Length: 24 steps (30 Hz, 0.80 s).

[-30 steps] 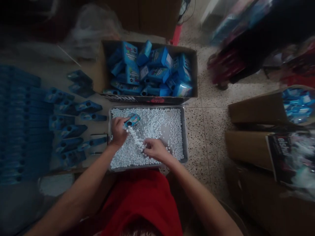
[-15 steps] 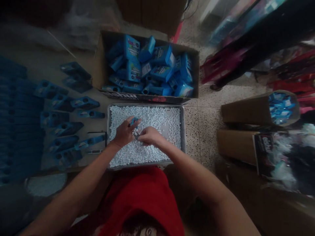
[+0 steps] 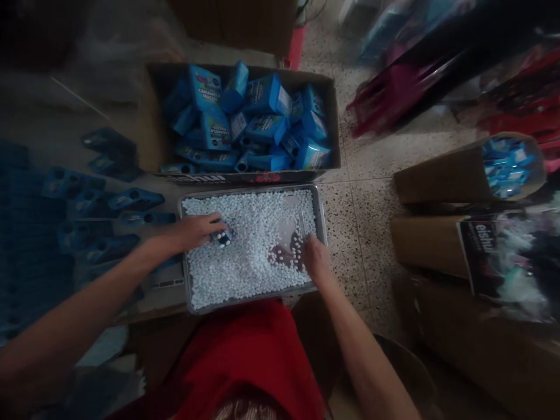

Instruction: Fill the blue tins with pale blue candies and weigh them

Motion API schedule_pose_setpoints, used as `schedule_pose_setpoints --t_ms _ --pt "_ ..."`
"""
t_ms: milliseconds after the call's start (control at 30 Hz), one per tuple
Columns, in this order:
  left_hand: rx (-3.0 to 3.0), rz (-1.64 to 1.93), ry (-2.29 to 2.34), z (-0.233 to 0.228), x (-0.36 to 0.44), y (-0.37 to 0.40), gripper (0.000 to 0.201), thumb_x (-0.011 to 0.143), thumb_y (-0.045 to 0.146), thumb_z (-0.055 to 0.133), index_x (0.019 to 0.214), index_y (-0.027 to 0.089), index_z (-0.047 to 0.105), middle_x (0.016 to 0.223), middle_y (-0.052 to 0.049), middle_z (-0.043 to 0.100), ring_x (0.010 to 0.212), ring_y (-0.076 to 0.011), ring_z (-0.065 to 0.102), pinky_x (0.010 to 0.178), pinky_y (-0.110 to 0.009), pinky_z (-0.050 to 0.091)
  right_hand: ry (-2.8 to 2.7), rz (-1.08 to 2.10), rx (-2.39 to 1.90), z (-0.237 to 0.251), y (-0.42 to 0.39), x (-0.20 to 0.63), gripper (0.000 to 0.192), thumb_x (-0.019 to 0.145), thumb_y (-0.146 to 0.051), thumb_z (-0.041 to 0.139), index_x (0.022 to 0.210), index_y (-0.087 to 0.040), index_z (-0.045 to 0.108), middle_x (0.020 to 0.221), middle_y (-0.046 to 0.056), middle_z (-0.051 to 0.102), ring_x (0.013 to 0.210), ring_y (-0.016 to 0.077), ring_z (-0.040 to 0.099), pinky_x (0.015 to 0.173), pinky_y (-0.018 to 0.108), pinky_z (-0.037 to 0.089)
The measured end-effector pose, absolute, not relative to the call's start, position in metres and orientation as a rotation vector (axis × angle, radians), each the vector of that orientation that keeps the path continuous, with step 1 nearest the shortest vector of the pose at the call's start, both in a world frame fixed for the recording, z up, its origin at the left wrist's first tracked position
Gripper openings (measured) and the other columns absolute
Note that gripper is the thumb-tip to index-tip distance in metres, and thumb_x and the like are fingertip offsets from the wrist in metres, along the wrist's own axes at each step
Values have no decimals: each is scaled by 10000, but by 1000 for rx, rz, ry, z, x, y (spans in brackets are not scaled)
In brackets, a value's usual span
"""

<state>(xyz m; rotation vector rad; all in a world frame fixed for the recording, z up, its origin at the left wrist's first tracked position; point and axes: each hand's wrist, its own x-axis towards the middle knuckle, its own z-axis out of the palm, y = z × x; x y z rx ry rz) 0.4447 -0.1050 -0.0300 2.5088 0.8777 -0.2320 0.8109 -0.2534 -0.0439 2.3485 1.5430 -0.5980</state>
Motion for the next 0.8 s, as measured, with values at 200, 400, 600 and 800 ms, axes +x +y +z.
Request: schedule_pose_setpoints --t_ms 200,400,600,800 --pt "2474 -100 1384 -15 421 -147 273 875 332 711 1129 238 678 1087 -73 694 944 -259 679 695 -330 467 1699 -483 2252 -90 -209 789 243 1063 -250 414 1199 -167 597 1108 144 705 960 238 696 727 305 401" --pt "2333 51 1746 -35 437 -196 241 868 374 734 1030 205 679 1014 -74 688 886 -255 671 672 -316 446 1857 -737 2183 -102 -226 748 280 939 -172 613 1218 -150 610 1107 170 716 973 269 690 778 316 419" --pt "2169 262 1936 -48 452 -208 289 841 373 767 1070 206 710 1006 -71 692 907 -257 678 721 -311 478 1804 -1254 2404 -116 -240 724 338 930 -145 442 1185 -162 663 906 86 740 820 221 671 720 281 420" --pt "2142 421 1991 -45 449 -193 305 818 280 770 1119 232 759 977 -61 654 927 -243 674 788 -303 508 1929 -1663 2261 -91 -253 735 347 851 -200 517 1151 -178 690 778 -5 710 701 153 630 688 229 440"
